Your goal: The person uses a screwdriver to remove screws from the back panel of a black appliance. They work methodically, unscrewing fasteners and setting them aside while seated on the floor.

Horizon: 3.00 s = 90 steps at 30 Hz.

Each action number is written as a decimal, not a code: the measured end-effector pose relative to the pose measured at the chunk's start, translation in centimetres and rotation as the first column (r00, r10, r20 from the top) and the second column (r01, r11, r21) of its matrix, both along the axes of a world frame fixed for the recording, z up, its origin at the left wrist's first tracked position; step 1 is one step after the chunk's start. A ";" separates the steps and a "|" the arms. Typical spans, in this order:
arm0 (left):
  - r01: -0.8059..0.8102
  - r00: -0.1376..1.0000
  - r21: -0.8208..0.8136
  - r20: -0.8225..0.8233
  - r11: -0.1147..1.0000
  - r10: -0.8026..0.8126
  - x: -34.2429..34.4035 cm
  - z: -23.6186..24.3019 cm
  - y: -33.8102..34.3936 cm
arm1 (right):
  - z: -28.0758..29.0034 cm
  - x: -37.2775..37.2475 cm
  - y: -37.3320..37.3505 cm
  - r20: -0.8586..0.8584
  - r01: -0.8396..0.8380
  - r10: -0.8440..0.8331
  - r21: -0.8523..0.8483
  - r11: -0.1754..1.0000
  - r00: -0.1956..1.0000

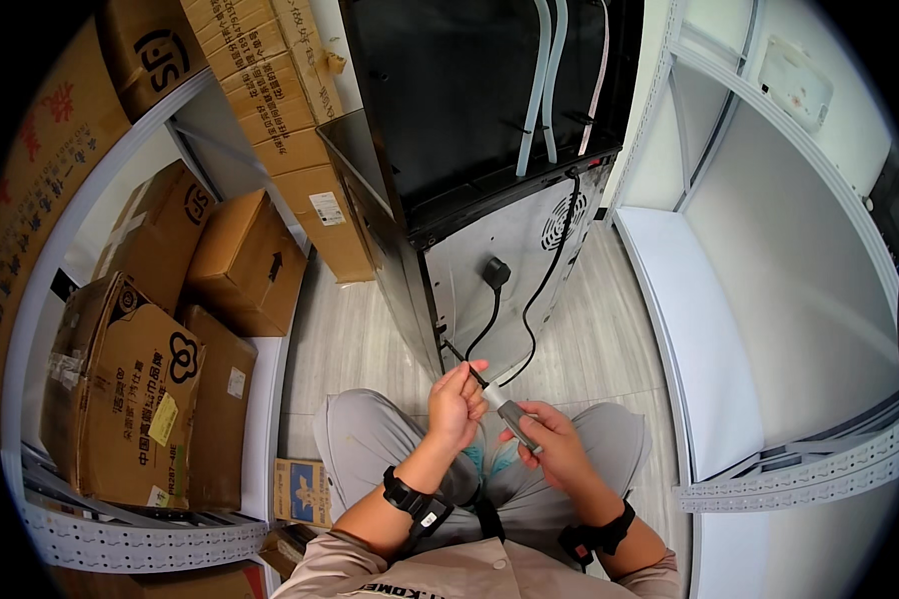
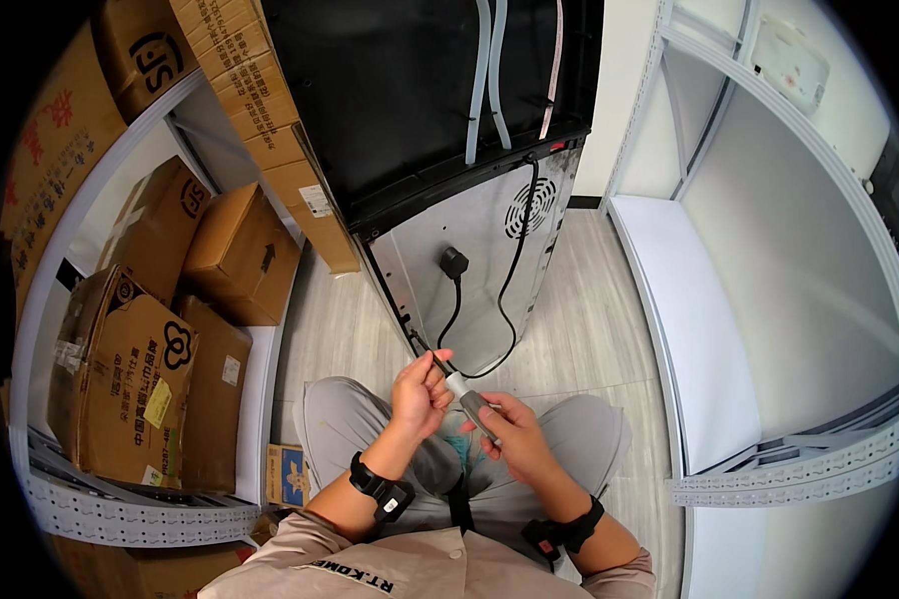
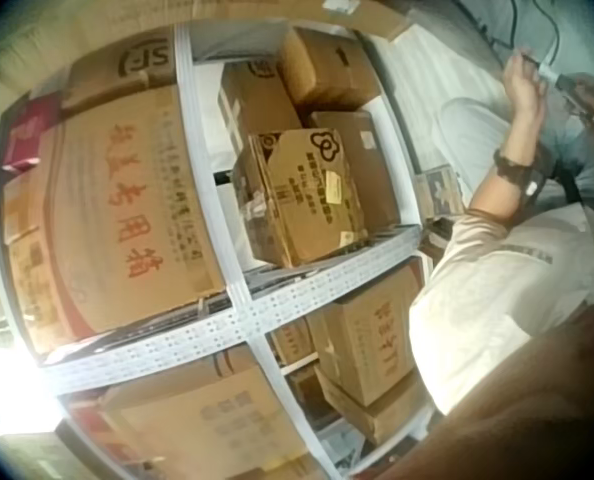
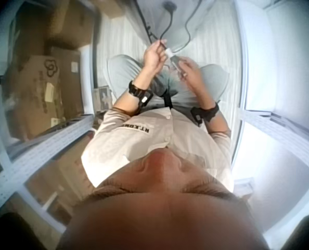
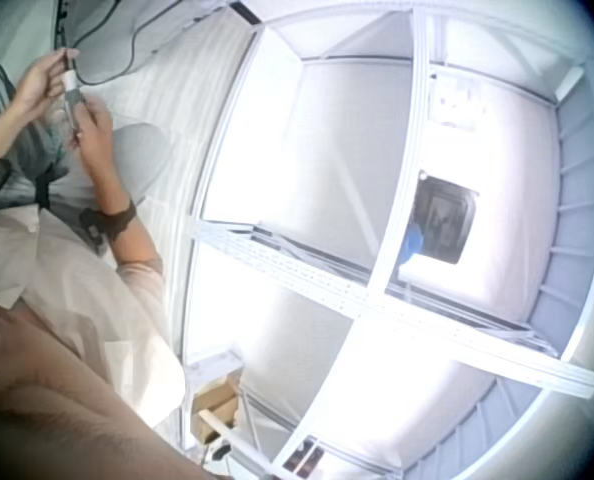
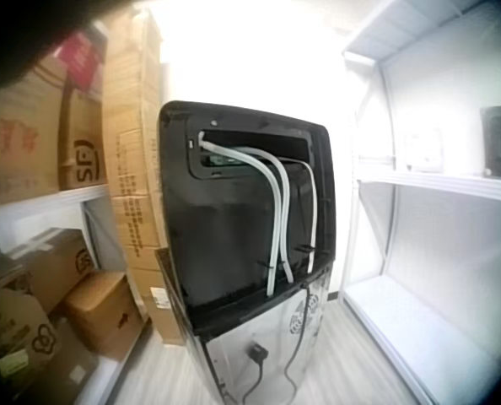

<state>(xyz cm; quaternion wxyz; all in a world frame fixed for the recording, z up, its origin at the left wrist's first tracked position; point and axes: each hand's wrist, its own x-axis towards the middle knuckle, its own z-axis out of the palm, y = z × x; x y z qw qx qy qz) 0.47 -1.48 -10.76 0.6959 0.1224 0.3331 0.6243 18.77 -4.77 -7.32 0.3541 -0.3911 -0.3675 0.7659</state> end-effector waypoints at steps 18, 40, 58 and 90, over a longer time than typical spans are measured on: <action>-0.087 0.968 -0.036 0.234 0.996 0.093 -2.7 -0.8 2.9 | -1.2 -0.4 -0.8 0.263 0.073 -0.237 0.511 0.857 0.935; -0.207 0.934 -0.144 0.266 0.968 0.239 -2.0 -0.3 3.3 | -1.0 0.4 -1.5 0.266 0.071 -0.248 0.537 0.841 0.932; -0.129 0.948 -0.227 0.257 0.965 0.188 -2.0 -4.4 1.8 | -2.9 3.3 -2.5 0.195 0.090 -0.195 0.446 0.891 0.961; -0.012 0.996 -0.348 0.077 0.937 0.041 -1.3 -8.1 1.2 | -8.9 -1.0 -1.4 0.156 0.081 -0.105 0.156 0.984 0.982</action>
